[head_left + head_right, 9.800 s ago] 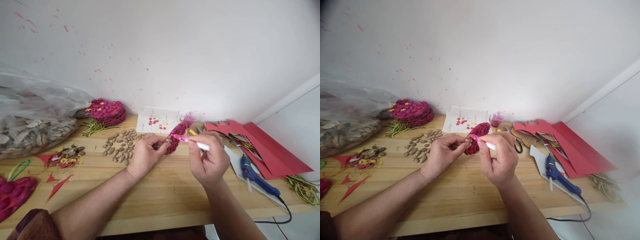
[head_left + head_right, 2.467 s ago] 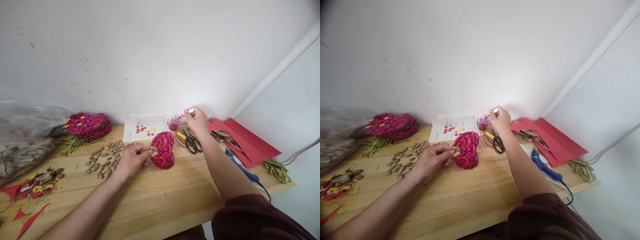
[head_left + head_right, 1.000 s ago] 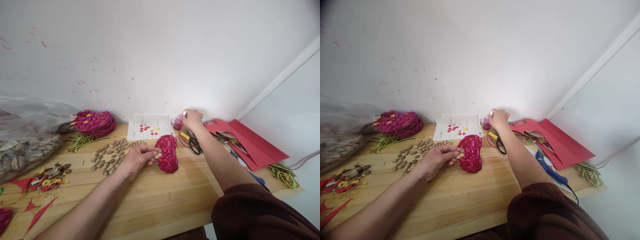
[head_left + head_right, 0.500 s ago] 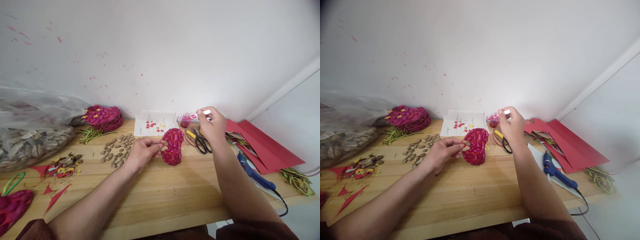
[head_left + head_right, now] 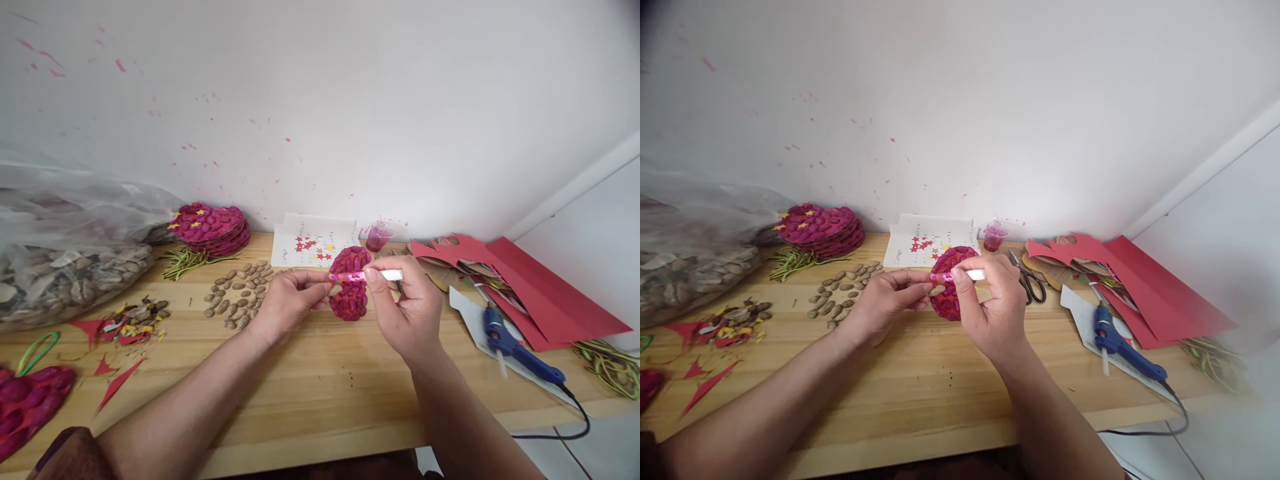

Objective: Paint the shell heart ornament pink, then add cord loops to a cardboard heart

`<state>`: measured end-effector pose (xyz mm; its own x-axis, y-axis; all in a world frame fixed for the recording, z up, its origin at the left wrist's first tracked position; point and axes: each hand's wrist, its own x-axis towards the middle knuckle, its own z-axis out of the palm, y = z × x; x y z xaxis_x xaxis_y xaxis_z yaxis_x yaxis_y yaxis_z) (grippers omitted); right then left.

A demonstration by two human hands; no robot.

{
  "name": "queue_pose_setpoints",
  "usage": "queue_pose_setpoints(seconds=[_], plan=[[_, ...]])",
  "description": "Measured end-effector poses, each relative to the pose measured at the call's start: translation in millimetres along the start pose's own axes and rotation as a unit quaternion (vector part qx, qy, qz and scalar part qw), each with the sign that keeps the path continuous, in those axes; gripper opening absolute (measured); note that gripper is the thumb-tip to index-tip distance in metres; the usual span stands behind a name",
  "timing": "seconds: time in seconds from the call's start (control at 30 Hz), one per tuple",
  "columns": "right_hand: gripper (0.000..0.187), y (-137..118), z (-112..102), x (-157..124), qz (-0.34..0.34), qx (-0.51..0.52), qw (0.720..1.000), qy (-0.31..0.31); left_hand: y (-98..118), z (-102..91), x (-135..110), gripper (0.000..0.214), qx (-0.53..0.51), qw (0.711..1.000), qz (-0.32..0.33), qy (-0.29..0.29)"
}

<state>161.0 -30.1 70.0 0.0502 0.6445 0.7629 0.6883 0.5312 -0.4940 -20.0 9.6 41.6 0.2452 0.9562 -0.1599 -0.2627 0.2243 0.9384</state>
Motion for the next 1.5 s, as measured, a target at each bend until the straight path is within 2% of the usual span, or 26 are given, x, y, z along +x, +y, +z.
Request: queue_pose_setpoints(seconds=[0.6,0.87,1.5], plan=[[0.004,1.3,2.9,0.2,-0.062,-0.031,0.997,-0.019,3.3,1.0,-2.5,0.025,0.017,1.000,0.012,-0.008],[0.004,1.6,3.3,0.5,-0.070,-0.041,0.997,0.004,1.2,1.3,-1.3,0.024,0.032,0.999,0.016,0.007],[0.005,2.4,3.0,0.6,-0.077,-0.029,0.997,-0.007,-1.8,-2.1,0.1,0.025,0.071,0.997,0.021,0.017]])
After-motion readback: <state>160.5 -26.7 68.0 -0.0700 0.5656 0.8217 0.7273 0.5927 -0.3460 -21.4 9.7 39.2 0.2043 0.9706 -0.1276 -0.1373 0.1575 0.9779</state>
